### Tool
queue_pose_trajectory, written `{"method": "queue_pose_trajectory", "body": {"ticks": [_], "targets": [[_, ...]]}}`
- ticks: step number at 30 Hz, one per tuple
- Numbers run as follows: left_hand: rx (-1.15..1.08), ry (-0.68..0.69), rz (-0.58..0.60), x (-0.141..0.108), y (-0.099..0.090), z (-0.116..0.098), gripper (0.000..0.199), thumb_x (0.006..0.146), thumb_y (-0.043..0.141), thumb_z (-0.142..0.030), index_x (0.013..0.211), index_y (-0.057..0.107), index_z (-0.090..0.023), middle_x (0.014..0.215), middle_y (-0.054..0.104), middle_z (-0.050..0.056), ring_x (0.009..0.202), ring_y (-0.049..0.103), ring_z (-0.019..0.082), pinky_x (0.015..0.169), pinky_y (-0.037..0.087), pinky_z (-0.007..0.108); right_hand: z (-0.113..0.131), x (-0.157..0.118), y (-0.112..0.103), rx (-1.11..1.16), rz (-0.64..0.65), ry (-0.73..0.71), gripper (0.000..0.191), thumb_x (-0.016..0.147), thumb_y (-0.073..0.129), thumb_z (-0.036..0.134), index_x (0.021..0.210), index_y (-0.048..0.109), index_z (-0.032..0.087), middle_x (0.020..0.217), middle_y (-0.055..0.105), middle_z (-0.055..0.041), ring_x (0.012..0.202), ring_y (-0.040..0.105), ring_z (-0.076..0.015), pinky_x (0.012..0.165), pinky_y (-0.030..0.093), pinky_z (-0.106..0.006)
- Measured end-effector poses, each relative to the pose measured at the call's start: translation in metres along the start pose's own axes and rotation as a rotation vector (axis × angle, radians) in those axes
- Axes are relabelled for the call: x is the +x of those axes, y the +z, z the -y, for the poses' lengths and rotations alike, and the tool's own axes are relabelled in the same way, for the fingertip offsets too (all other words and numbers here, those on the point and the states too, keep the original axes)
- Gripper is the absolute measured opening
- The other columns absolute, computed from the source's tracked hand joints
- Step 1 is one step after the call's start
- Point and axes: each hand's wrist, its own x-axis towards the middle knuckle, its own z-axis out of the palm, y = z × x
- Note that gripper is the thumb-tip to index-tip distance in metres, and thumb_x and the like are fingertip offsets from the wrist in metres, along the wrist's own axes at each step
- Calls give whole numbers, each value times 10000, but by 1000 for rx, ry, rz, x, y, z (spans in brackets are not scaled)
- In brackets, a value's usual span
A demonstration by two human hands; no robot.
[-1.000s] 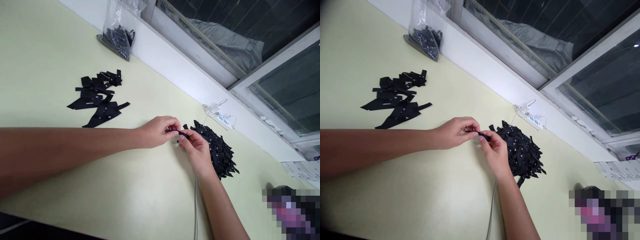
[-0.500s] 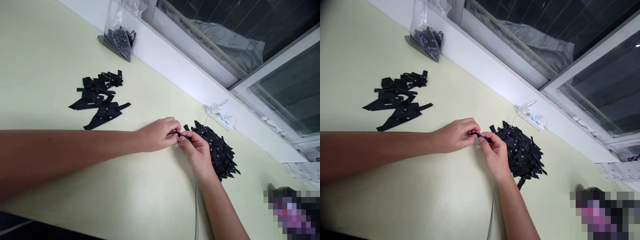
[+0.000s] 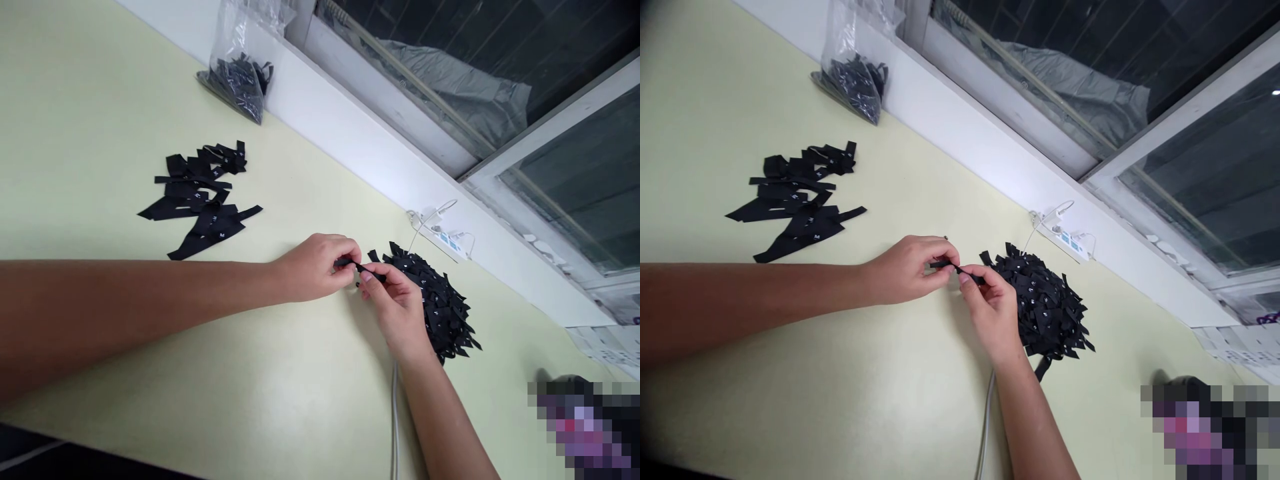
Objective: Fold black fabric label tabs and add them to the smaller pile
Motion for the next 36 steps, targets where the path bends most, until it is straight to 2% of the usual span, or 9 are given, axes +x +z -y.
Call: {"method": "queue_pose_trajectory", "body": {"ticks": [6,9,12,15,17,20,23,30,36], "targets": [[-57,-95,5,1,-2,0,115,868,579,-115,870,676,-177,767,660,-30,664,562,93,612,418,225,-2,3,-1,-26,-36,15,172,836,760,354,945,759,221,720,663,14,623,541,-116,607,447,-263],[-65,-119,-4,3,-4,1,107,879,586,-127,863,675,-184,780,669,-35,669,565,93,620,421,228,-3,4,-2,-90,-44,15,216,851,731,370,997,735,210,782,690,-6,639,559,-126,609,467,-271],[-75,-152,-38,5,-5,3,89,889,595,-157,877,677,-190,817,689,-29,700,587,105,638,434,239,-4,3,-4,-305,10,-22,250,866,705,350,1069,714,204,891,706,-39,669,580,-143,595,474,-281],[-108,-197,-67,7,-5,5,73,899,601,-197,884,672,-190,832,696,-18,728,612,121,642,448,252,-1,1,-7,-582,130,-109,130,873,681,264,966,750,204,882,668,-39,683,584,-146,614,475,-284],[-122,-210,-71,7,-5,6,76,904,602,-219,880,669,-190,836,695,-13,752,628,131,653,458,260,3,0,-8,-678,170,-148,121,888,648,212,902,768,210,824,626,-23,674,580,-140,648,484,-283],[-125,-209,-65,7,-4,7,76,906,605,-230,878,668,-195,844,695,-14,769,635,135,665,465,265,7,0,-10,-721,160,-159,152,892,630,173,946,768,204,800,616,-15,673,587,-142,674,496,-284],[-114,-215,-59,7,-4,6,76,905,605,-230,879,670,-200,853,699,-15,768,630,135,657,459,265,10,0,-14,-734,160,-144,176,877,636,147,1003,752,186,869,658,-30,696,612,-147,683,501,-286],[-83,-235,-30,6,-5,4,97,906,595,-235,882,685,-207,854,704,-13,745,609,134,651,447,267,10,-1,-19,-774,176,-95,193,886,582,111,894,742,218,836,713,-8,725,636,-157,702,484,-285],[-68,-226,-18,6,-6,2,106,902,593,-243,865,680,-196,821,698,-10,720,589,130,648,444,263,11,-1,-18,-809,191,-113,179,900,570,135,949,726,207,863,701,-32,762,637,-180,725,482,-312]]}}
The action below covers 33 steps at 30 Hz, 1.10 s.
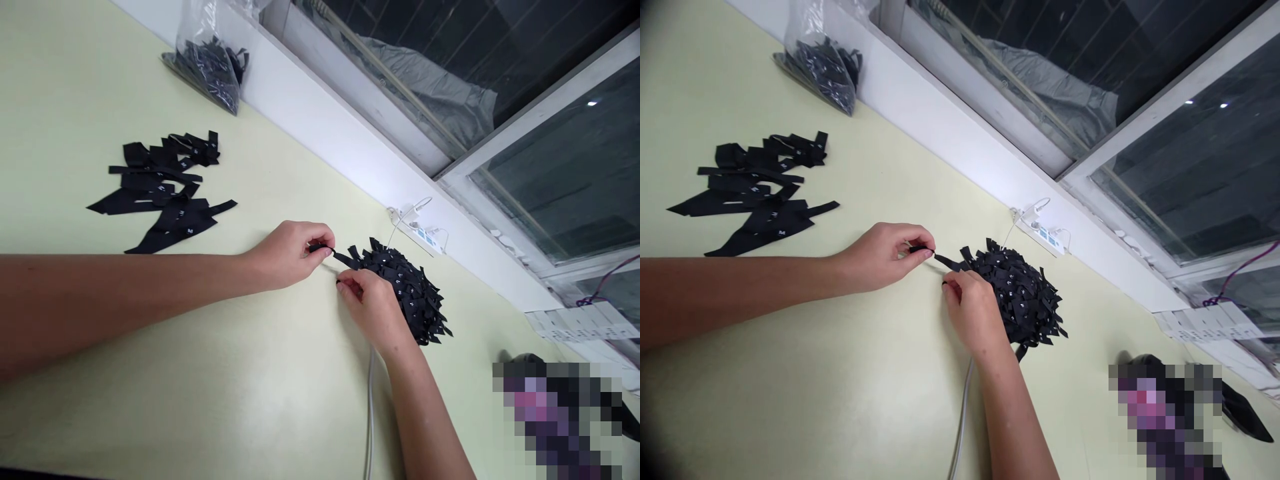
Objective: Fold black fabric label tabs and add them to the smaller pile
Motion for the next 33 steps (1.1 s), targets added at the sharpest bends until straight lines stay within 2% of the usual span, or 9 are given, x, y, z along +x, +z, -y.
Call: {"method": "queue_pose_trajectory", "body": {"ticks": [10,14,15,17,19,20,24,29,33], "targets": [[5,15,-11,1,0,0,110,906,594,-233,866,688,-192,833,711,-4,734,612,136,652,451,261,11,-3,-3,-6,44,11,103,915,545,175,829,595,202,802,631,-35,725,574,-185,654,422,-317],[58,61,18,1,-1,1,114,920,578,-205,887,687,-192,845,714,-2,740,619,136,666,452,261,30,-12,-5,318,172,-2,92,934,580,231,849,612,214,766,621,-4,658,542,-149,597,417,-286],[84,113,49,0,-1,2,126,928,564,-189,896,685,-190,852,713,3,749,622,138,678,454,262,32,-13,-4,440,130,-26,87,942,592,256,869,621,219,784,626,-2,667,544,-144,609,433,-281],[119,283,148,-3,0,3,170,948,520,-152,916,683,-186,875,715,20,792,634,147,727,469,271,32,-12,0,606,-112,-62,89,955,609,301,913,629,224,829,637,-9,709,563,-145,656,465,-285],[135,470,252,-6,2,5,226,961,474,-116,939,686,-192,901,724,39,843,643,162,779,483,283,26,-9,7,622,-362,-46,110,955,625,331,942,632,223,860,648,-21,750,586,-155,692,482,-296],[144,539,283,-8,4,6,252,964,456,-103,946,689,-197,905,728,46,852,643,167,787,487,286,23,-6,10,595,-420,-22,124,950,635,344,946,636,220,869,653,-27,760,593,-159,698,485,-300],[197,601,285,-12,6,8,294,976,437,-101,926,704,-214,857,731,45,821,642,173,746,483,287,12,0,18,578,-266,61,170,944,637,383,933,640,213,839,656,-28,723,576,-158,643,462,-292],[106,467,213,-10,5,6,241,974,505,-138,928,728,-216,909,774,21,834,690,156,758,501,271,11,3,17,713,-152,92,205,919,659,412,912,633,209,829,645,-20,727,574,-148,660,467,-279],[76,353,171,-9,4,6,197,963,556,-168,949,746,-218,904,783,0,804,703,139,736,499,253,9,3,14,727,-106,100,227,908,668,433,904,632,209,780,615,2,631,500,-121,557,400,-247]]}}
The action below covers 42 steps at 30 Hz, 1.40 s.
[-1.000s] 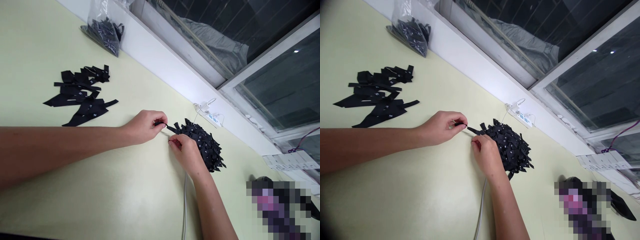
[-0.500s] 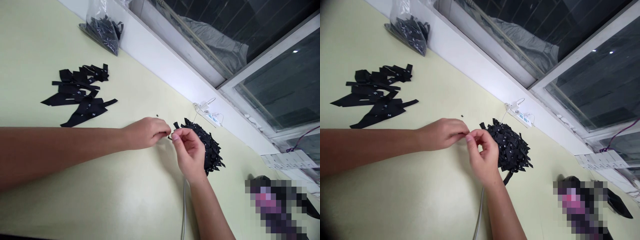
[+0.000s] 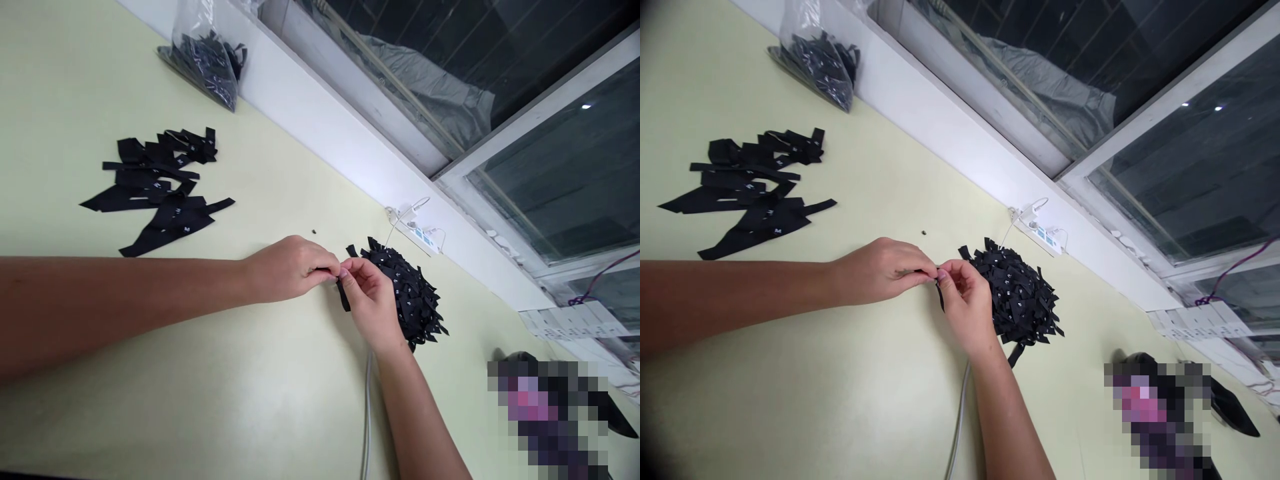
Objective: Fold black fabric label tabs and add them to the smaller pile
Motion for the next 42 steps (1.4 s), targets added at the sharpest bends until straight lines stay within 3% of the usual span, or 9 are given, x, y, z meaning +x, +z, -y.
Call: {"method": "queue_pose_trajectory", "body": {"ticks": [12,22,29,37,42], "targets": [[45,-39,-3,1,-2,0,187,939,554,-164,899,729,-216,876,762,-12,796,683,135,732,456,257,3,1,-3,-18,38,2,217,893,684,420,859,648,209,736,595,13,608,480,-117,566,398,-255],[-14,-128,-19,3,-1,-1,138,885,595,-161,829,715,-199,796,731,-25,692,628,111,635,416,242,2,-1,-4,-34,38,-1,195,895,685,389,881,701,195,722,627,5,601,497,-115,551,409,-254],[-35,-107,8,3,-3,-3,105,873,569,-135,857,660,-184,833,692,-1,727,592,126,652,420,250,3,-2,1,18,-2,-1,206,810,779,380,901,726,203,849,741,-44,751,672,-170,720,556,-326],[-15,-32,62,3,-3,-3,114,893,497,-97,846,557,-181,820,624,15,745,537,147,690,400,279,4,-5,1,-13,-17,-7,205,787,809,336,927,745,200,872,751,-54,781,678,-178,774,569,-360],[6,-82,43,4,-3,-2,85,924,501,-119,882,553,-172,851,619,20,761,531,147,694,393,282,5,-6,3,-58,-5,-53,229,803,797,293,1003,721,213,997,761,-63,862,691,-186,823,566,-355]]}}
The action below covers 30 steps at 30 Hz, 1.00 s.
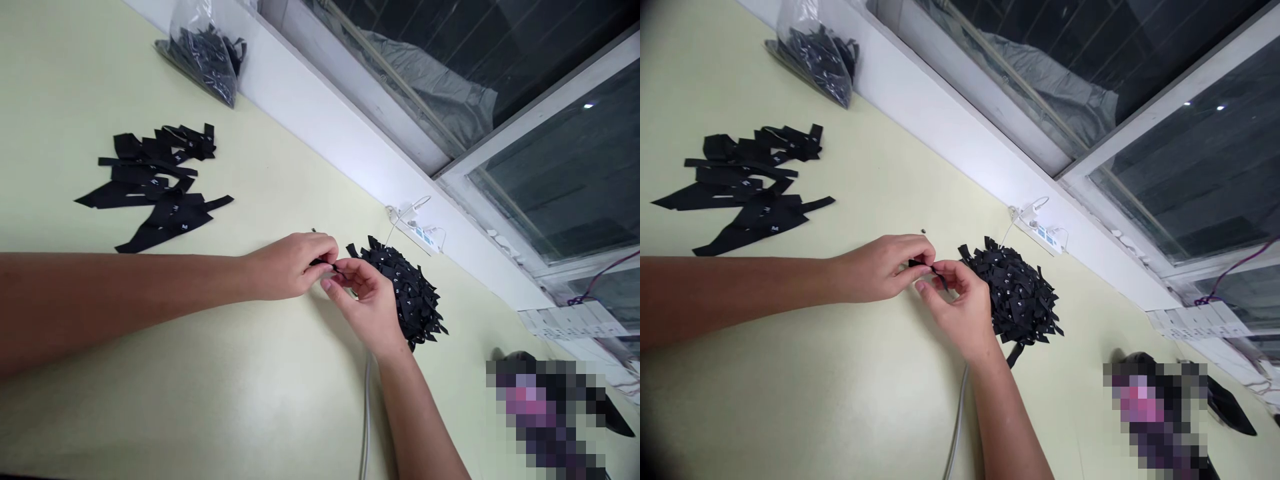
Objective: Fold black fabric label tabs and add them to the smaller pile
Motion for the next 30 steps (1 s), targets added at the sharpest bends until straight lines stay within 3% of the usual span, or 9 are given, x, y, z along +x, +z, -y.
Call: {"method": "queue_pose_trajectory", "body": {"ticks": [5,14,30], "targets": [[-19,-23,23,1,-1,-1,77,940,515,-153,889,568,-176,854,634,11,762,540,141,707,397,283,-5,2,-1,21,-6,10,125,889,706,313,982,703,230,953,738,-30,816,666,-165,731,532,-299],[-181,-210,52,2,-2,0,62,907,567,-248,935,597,-201,888,667,7,766,603,141,614,420,251,-5,7,-5,122,-9,105,154,857,734,337,907,690,199,822,666,3,756,598,-142,717,513,-284],[-274,-230,79,2,-2,-3,74,867,597,-230,930,629,-210,852,681,-12,743,625,128,623,475,238,-7,4,-4,-10,48,107,155,933,592,363,894,595,213,797,596,10,727,542,-156,708,439,-308]]}}
